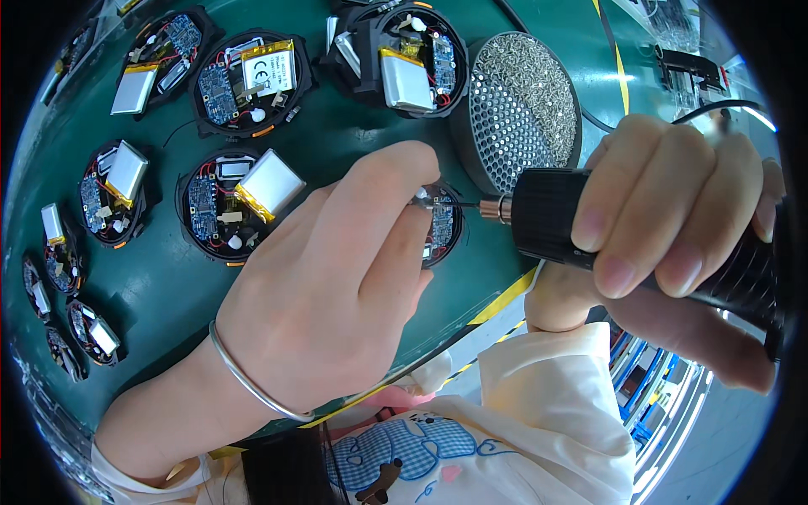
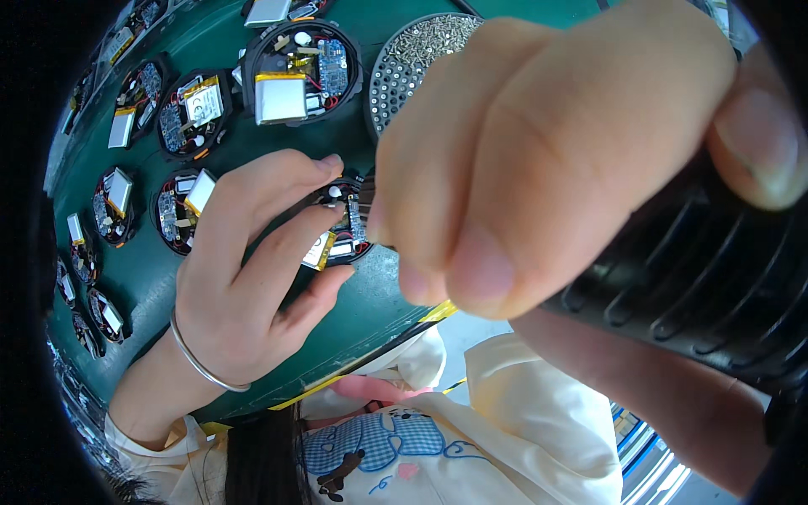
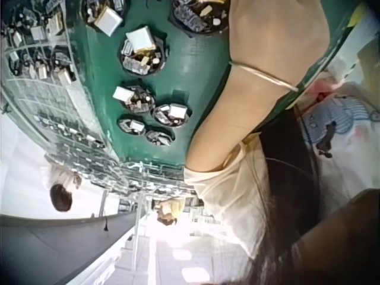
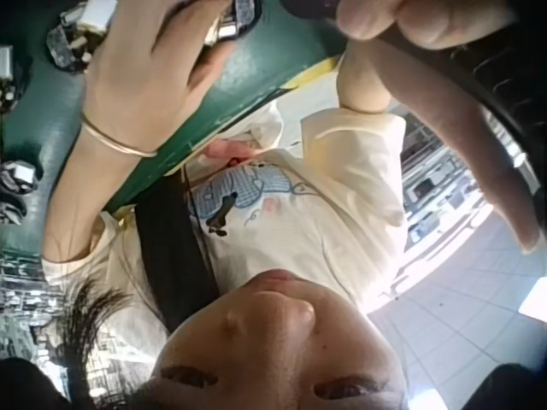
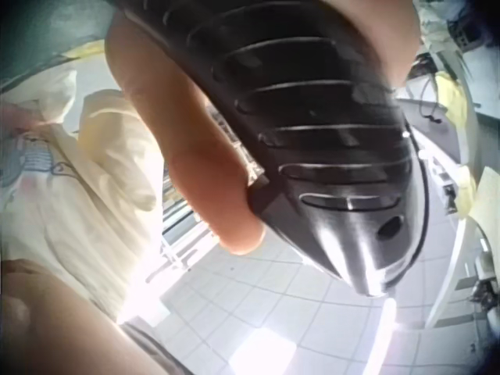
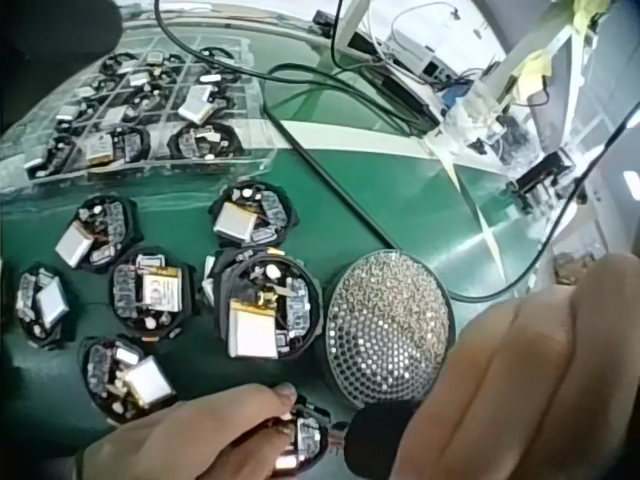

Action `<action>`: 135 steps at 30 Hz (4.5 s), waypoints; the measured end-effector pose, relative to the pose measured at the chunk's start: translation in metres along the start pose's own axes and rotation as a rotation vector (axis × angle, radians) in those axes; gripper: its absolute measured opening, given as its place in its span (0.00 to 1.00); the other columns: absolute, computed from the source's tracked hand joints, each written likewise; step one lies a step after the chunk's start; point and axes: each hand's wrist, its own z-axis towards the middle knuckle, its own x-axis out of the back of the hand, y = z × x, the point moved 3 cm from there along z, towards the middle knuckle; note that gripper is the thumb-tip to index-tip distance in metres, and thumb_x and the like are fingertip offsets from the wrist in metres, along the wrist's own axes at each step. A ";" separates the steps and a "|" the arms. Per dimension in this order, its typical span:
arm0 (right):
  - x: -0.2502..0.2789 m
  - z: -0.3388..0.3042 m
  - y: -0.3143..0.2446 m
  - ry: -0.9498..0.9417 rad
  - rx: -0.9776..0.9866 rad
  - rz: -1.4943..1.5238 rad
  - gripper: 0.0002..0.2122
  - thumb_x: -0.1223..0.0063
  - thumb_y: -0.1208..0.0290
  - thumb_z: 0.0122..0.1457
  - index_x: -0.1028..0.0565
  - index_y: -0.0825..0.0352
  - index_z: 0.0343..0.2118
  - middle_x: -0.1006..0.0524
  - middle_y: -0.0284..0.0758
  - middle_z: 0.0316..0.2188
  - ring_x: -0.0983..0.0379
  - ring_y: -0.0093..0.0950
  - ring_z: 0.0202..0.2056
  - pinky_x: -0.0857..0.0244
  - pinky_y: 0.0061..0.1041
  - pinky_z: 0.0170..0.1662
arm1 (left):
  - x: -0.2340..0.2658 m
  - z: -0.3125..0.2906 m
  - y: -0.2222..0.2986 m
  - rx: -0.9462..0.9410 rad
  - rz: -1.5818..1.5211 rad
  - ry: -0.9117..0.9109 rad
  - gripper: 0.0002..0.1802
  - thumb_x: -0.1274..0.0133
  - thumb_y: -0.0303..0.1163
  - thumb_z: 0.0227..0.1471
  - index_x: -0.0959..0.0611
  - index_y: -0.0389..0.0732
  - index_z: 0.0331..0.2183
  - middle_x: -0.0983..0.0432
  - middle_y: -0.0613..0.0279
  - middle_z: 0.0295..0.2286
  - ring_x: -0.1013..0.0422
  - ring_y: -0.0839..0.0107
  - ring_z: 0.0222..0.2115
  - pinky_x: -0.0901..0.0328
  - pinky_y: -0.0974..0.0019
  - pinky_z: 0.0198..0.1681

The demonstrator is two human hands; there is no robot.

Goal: Assembling small electronic devices using an electric screwdriver at a factory workbench.

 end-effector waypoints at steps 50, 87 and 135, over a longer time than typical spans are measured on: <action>-0.028 0.006 -0.005 -0.075 0.004 -0.149 0.39 0.46 0.33 0.40 0.36 0.69 0.41 0.31 0.32 0.24 0.34 0.23 0.17 0.39 0.20 0.21 | -0.012 0.000 0.005 0.103 -0.152 0.148 0.24 0.46 0.11 0.28 0.30 0.26 0.35 0.40 0.43 0.46 0.34 0.51 0.43 0.36 0.59 0.45; -0.022 0.011 -0.003 -0.081 -0.019 -0.036 0.34 0.43 0.37 0.41 0.34 0.68 0.38 0.30 0.32 0.22 0.33 0.24 0.15 0.38 0.20 0.19 | 0.000 0.014 0.003 -0.053 -0.084 0.086 0.31 0.41 0.13 0.24 0.29 0.34 0.39 0.34 0.49 0.35 0.35 0.60 0.35 0.40 0.62 0.37; 0.027 -0.003 -0.006 0.721 0.081 0.395 0.29 0.52 0.41 0.51 0.34 0.69 0.35 0.38 0.28 0.20 0.42 0.18 0.16 0.47 0.20 0.24 | 0.023 0.079 0.003 -0.069 0.668 -0.231 0.25 0.44 0.24 0.37 0.29 0.34 0.42 0.34 0.54 0.39 0.39 0.56 0.44 0.38 0.62 0.46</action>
